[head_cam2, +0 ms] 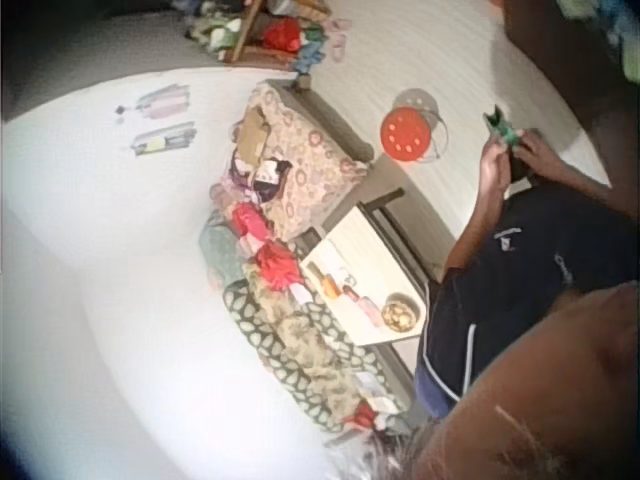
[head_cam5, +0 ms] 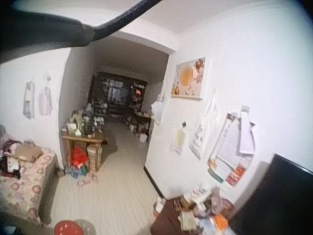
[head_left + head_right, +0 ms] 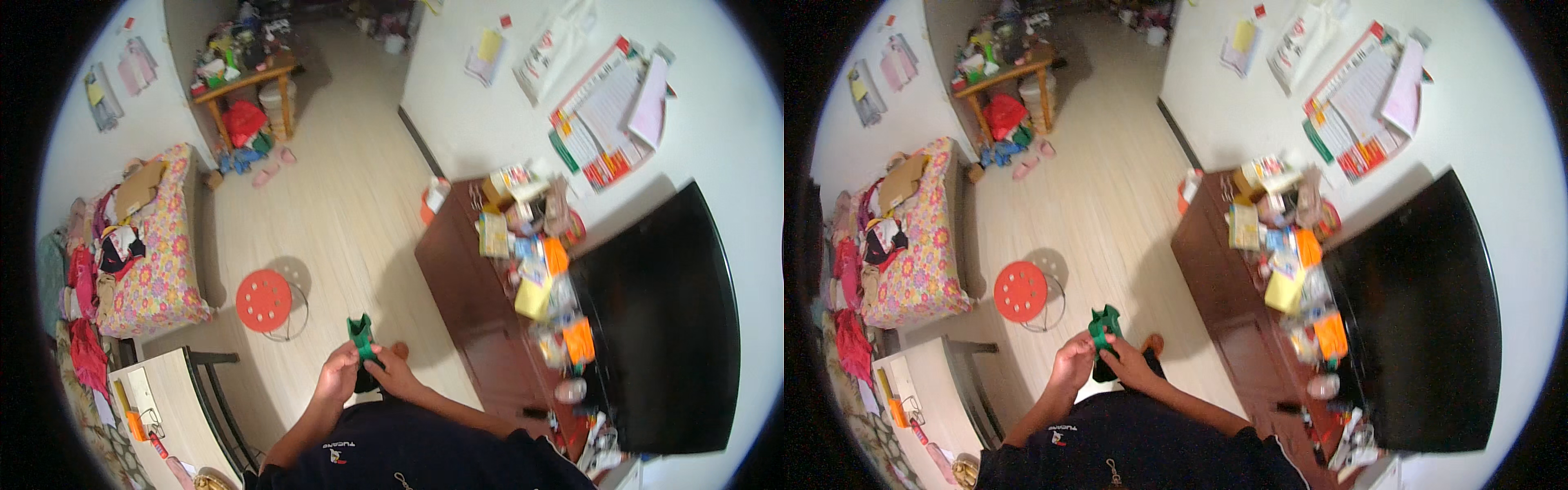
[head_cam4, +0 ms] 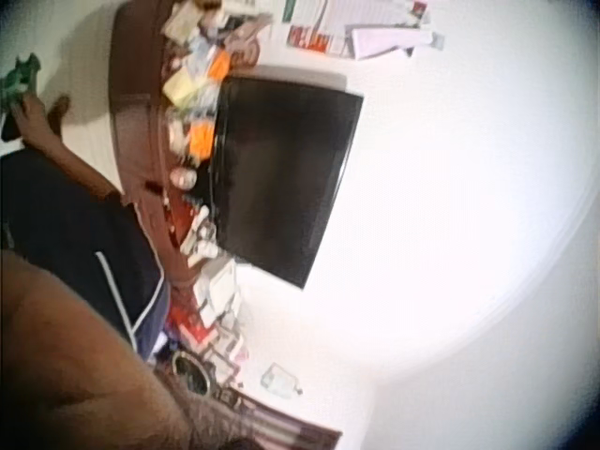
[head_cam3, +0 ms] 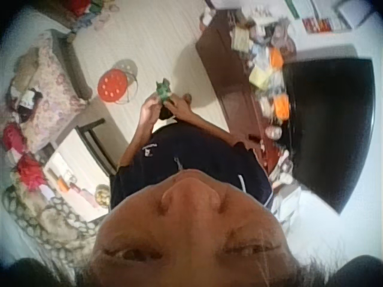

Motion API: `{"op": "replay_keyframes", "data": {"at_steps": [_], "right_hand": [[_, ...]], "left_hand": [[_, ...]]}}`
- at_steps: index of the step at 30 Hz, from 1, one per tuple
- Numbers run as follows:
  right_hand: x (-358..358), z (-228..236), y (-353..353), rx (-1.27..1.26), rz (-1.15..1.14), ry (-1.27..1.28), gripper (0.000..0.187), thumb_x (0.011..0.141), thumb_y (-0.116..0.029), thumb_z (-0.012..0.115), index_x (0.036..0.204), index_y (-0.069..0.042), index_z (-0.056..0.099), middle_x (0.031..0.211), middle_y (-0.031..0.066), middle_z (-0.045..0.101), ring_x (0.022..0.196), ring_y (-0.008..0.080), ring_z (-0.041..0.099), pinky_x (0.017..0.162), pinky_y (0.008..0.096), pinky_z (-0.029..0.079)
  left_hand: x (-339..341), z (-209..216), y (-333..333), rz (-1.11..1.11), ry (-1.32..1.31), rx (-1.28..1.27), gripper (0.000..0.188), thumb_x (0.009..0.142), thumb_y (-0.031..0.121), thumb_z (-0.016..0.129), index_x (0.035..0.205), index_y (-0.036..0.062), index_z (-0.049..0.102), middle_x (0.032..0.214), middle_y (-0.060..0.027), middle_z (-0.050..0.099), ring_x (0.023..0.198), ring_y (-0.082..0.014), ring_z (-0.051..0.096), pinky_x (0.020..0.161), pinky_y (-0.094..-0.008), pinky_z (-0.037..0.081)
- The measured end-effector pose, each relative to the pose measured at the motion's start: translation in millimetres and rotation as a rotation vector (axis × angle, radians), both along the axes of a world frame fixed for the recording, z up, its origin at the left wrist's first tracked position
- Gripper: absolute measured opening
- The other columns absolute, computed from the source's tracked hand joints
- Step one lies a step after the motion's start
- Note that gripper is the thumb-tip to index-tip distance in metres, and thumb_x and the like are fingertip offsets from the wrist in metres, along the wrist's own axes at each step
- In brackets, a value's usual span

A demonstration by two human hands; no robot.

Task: The person picks up a pair of grey slippers and places them into a green reusable bag. They then pick up a pair of white slippers and place them into the same bag. The person stands up, walks across the room, and briefly reaches into a red bag on a table before continuing to walk.

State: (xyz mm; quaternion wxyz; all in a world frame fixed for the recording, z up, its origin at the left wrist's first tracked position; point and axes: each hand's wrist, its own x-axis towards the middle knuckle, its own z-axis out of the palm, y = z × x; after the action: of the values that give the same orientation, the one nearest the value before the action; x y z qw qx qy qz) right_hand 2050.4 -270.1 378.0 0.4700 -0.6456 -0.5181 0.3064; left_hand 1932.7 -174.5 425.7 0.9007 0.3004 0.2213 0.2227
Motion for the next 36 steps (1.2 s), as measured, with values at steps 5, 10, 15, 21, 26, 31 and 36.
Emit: {"op": "replay_keyframes", "data": {"at_steps": [5, 10, 15, 21, 26, 31, 36], "right_hand": [[82.6, 44.2, 79.6, -0.354, 0.256, 0.313, 0.042, 0.086, -0.032, 0.058, 0.116, -0.003, 0.049, 0.101, 0.0131, 0.057, 0.096, 0.0204, 0.055, 0.083, 0.0320, 0.043], [148.8, 14.1, 152.5, -0.279, 0.436, 0.382, 0.038, 0.088, -0.025, 0.058, 0.117, -0.004, 0.047, 0.099, 0.0028, 0.056, 0.087, 0.0087, 0.051, 0.079, 0.0251, 0.043], [189.5, 28.7, 222.4, -0.319, 0.363, 0.315, 0.033, 0.086, -0.023, 0.059, 0.109, -0.001, 0.050, 0.092, 0.0052, 0.058, 0.086, 0.0105, 0.053, 0.077, 0.0259, 0.044], [247.8, 41.2, 312.5, -0.315, 0.225, 0.267, 0.023, 0.087, -0.024, 0.058, 0.094, -0.002, 0.056, 0.078, 0.0009, 0.058, 0.076, 0.0073, 0.053, 0.067, 0.0236, 0.044], [281.7, 43.1, 379.2, -0.402, -0.008, 0.581, 0.025, 0.088, -0.026, 0.058, 0.092, -0.002, 0.056, 0.077, 0.0008, 0.058, 0.071, 0.0089, 0.052, 0.064, 0.0244, 0.042], [309.8, 49.8, 452.0, -0.329, -0.106, 0.770, 0.018, 0.089, -0.021, 0.056, 0.086, -0.004, 0.056, 0.077, 0.0013, 0.056, 0.074, 0.0088, 0.052, 0.070, 0.0231, 0.042], [355.7, 44.7, 535.4, -0.333, -0.132, 0.712, 0.016, 0.088, -0.019, 0.058, 0.087, -0.003, 0.055, 0.075, 0.0012, 0.055, 0.072, 0.0090, 0.051, 0.067, 0.0233, 0.041]], "left_hand": [[57.0, -1.9, 50.6, 0.152, -0.046, -0.058, 0.052, 0.070, 0.019, 0.050, 0.115, -0.0073, 0.048, 0.112, -0.0145, 0.058, 0.107, -0.0226, 0.052, 0.094, -0.0291, 0.033], [113.1, 31.3, 101.7, 0.245, -0.073, -0.029, 0.050, 0.071, 0.018, 0.050, 0.117, -0.0039, 0.048, 0.115, -0.0125, 0.055, 0.105, -0.0204, 0.050, 0.092, -0.0287, 0.034], [152.3, 24.3, 167.0, 0.203, 0.045, 0.129, 0.048, 0.073, 0.009, 0.049, 0.120, 0.0001, 0.047, 0.116, -0.0071, 0.054, 0.104, -0.0166, 0.049, 0.088, -0.0290, 0.036], [204.1, -37.3, 280.4, -0.080, 0.160, 0.275, 0.028, 0.084, 0.009, 0.056, 0.111, 0.0018, 0.053, 0.098, -0.0032, 0.057, 0.092, -0.0111, 0.053, 0.081, -0.0259, 0.042], [247.1, -20.1, 388.5, -0.465, 0.207, 0.520, 0.029, 0.089, 0.024, 0.056, 0.106, 0.0005, 0.055, 0.097, -0.0048, 0.059, 0.091, -0.0127, 0.054, 0.081, -0.0265, 0.042], [286.5, -11.8, 476.2, -0.707, 0.378, 0.894, 0.042, 0.085, 0.033, 0.059, 0.112, 0.0018, 0.053, 0.105, -0.0119, 0.060, 0.097, -0.0220, 0.056, 0.085, -0.0322, 0.042], [335.9, -29.6, 526.0, -0.518, 0.334, 0.798, 0.039, 0.080, 0.028, 0.064, 0.106, 0.0024, 0.053, 0.099, -0.0149, 0.060, 0.092, -0.0241, 0.058, 0.081, -0.0344, 0.045]]}}
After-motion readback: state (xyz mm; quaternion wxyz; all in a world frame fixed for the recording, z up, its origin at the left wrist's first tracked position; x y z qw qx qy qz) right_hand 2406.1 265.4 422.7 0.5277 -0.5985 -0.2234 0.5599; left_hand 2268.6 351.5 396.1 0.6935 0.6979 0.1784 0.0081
